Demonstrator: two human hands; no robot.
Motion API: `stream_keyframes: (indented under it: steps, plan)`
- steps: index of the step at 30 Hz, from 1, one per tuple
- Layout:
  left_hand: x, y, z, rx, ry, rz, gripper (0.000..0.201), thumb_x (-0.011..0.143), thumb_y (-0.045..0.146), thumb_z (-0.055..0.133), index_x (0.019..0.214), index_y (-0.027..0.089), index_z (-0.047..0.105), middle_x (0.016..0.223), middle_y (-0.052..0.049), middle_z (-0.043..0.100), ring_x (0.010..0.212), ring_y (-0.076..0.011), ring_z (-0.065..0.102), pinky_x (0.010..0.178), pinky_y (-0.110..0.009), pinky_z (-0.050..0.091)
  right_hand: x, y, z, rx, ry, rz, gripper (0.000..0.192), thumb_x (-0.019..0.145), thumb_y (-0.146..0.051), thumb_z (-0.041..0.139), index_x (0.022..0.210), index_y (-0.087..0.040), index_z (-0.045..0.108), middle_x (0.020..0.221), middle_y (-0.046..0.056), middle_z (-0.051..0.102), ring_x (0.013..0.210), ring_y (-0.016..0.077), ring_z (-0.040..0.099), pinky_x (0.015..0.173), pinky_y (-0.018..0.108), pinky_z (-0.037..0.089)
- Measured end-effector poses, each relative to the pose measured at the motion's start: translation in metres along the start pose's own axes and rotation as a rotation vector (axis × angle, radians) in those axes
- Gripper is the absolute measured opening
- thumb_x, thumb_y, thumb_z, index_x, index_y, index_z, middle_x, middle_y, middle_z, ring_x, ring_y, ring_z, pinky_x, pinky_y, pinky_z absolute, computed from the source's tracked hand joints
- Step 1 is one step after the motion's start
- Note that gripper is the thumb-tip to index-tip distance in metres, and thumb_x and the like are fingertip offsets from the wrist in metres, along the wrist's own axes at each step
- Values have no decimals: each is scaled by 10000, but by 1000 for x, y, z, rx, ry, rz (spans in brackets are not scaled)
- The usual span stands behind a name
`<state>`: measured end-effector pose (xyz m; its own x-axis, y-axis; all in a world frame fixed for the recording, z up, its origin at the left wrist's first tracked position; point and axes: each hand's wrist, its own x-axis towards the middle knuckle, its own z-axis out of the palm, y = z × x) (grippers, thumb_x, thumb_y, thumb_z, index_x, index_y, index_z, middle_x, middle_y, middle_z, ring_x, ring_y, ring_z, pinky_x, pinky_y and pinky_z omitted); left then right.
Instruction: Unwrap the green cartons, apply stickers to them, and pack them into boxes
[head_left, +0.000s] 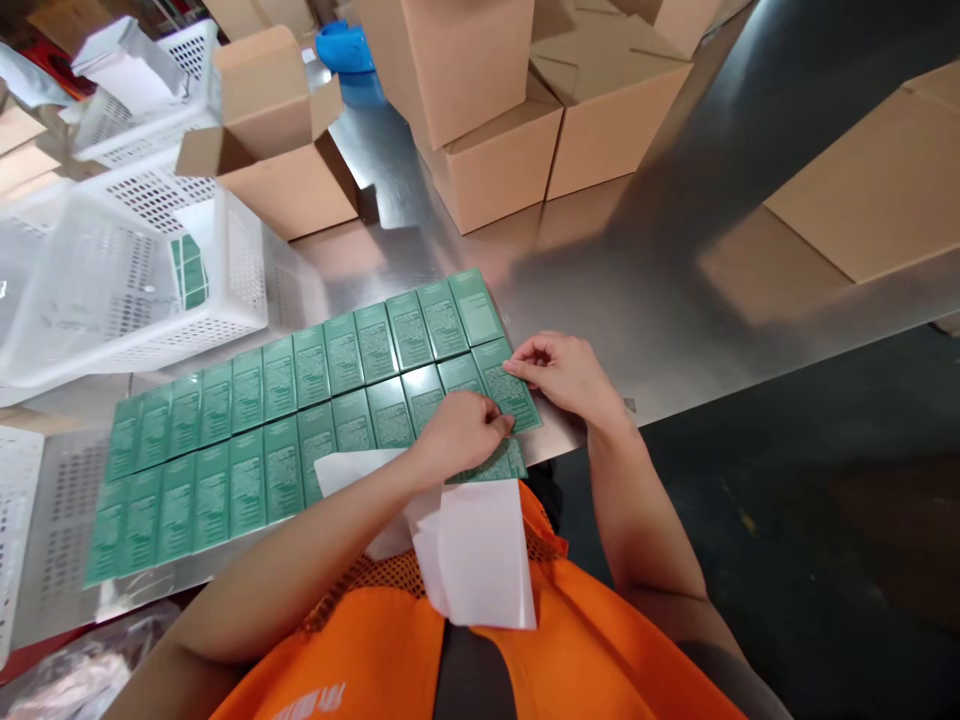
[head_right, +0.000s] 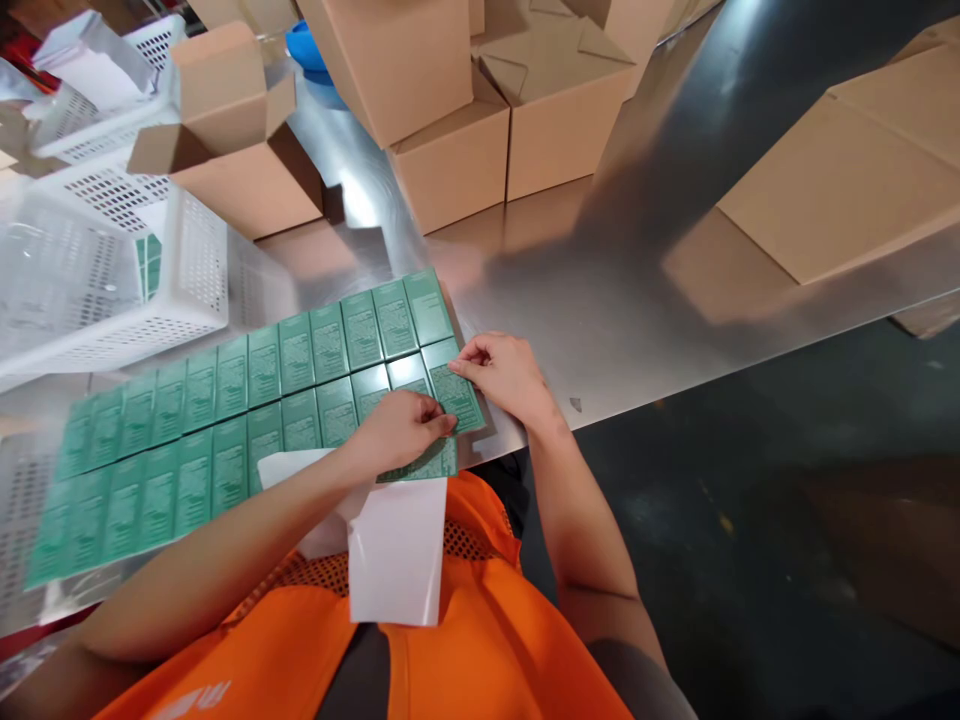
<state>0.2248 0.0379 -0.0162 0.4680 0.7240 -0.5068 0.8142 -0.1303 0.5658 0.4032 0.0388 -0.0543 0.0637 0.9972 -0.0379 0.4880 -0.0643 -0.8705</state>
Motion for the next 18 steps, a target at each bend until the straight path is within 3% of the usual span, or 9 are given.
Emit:
stream_keyframes:
  steps: [5, 10, 12, 15, 16, 18]
  plan:
    - [2, 2, -3, 12, -17, -2, 360, 851, 334, 556, 518, 199, 580, 445, 34, 409, 462, -130, 377, 523, -288, 279, -1, -2, 0, -46, 13, -2, 117, 753, -293, 766, 690, -216, 704, 703, -6, 656, 633, 154, 587, 631, 293, 459]
    - [7, 4, -2, 82, -3, 1, 329, 839, 317, 557, 541, 197, 628, 483, -4, 506, 512, -159, 461, 552, -298, 308, -7, -7, 7, -122, 99, -27, 115, 748, -267, 767, 720, -211, 670, 781, 13, 627, 629, 161, 594, 677, 324, 499]
    - [7, 4, -2, 96, -14, 14, 313, 831, 313, 568, 553, 196, 648, 515, -25, 557, 546, -176, 506, 568, -305, 317, -10, -6, 11, -109, 199, 16, 253, 708, -284, 800, 882, -204, 635, 983, 47, 622, 590, 144, 597, 696, 367, 524]
    - [0, 3, -8, 113, -35, 49, 293, 834, 311, 587, 572, 200, 656, 550, -28, 598, 569, -179, 532, 571, -298, 315, -13, -2, 16, -17, 304, 71, 635, 634, -349, 845, 1140, -206, 489, 1197, 119, 544, 596, 151, 610, 673, 414, 552]
    - [-5, 2, -12, 102, 6, 47, 299, 856, 330, 578, 598, 203, 658, 548, -19, 594, 559, -172, 527, 565, -292, 310, -15, -3, 16, 26, 315, 64, 673, 638, -380, 839, 1167, -209, 460, 1197, 125, 541, 637, 167, 620, 658, 409, 557]
    - [-16, -1, -25, 52, 221, 22, 328, 918, 396, 531, 683, 208, 663, 525, 10, 565, 523, -155, 504, 556, -279, 304, -23, -9, 17, 155, 316, 25, 602, 711, -447, 786, 1162, -217, 461, 1138, 108, 574, 728, 191, 636, 635, 372, 561]
